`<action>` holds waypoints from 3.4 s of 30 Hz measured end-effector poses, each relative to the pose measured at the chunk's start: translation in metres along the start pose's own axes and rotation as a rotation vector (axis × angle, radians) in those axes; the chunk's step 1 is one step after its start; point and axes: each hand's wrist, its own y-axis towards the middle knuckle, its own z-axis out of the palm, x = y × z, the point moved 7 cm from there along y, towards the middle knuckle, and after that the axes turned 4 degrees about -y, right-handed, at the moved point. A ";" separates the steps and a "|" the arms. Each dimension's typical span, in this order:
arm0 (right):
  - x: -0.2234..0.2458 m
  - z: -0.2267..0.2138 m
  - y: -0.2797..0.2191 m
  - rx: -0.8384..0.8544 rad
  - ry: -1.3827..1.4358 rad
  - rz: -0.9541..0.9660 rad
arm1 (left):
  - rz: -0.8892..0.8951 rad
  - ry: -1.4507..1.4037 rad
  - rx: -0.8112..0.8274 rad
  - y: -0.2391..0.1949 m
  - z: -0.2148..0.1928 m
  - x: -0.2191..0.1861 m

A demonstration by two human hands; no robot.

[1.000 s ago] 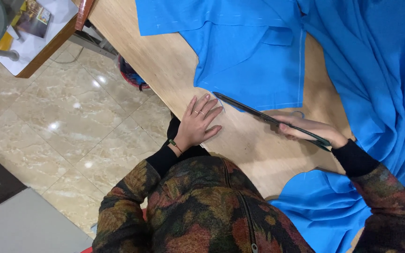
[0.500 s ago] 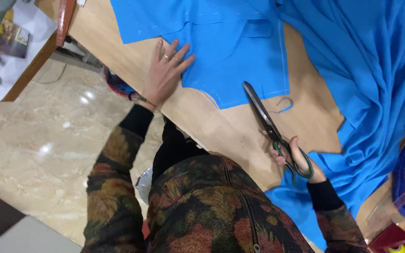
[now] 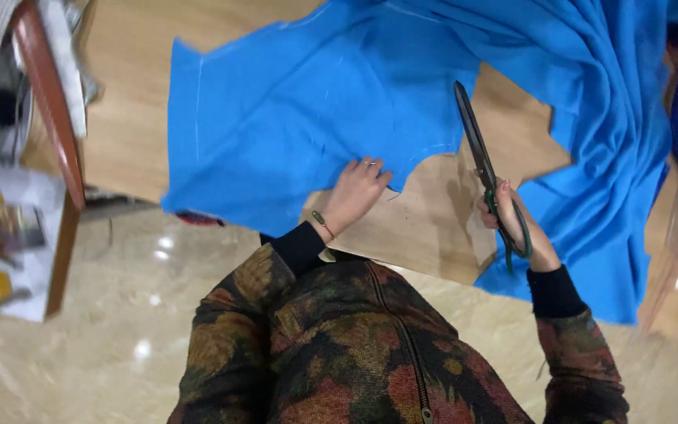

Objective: A person uses large tailor shears to cut out pattern pieces from blue fabric along chalk lines on a wooden table.

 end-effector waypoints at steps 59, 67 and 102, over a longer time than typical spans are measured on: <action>0.039 0.307 -0.125 -0.614 0.922 0.117 | 0.452 -0.311 0.131 -0.017 -0.041 -0.011; 0.002 0.321 -0.126 -0.549 0.619 0.124 | 0.437 -0.350 0.060 -0.009 -0.064 -0.021; 0.048 0.290 -0.080 -0.732 0.344 0.332 | 0.196 -0.796 0.139 0.015 -0.092 -0.005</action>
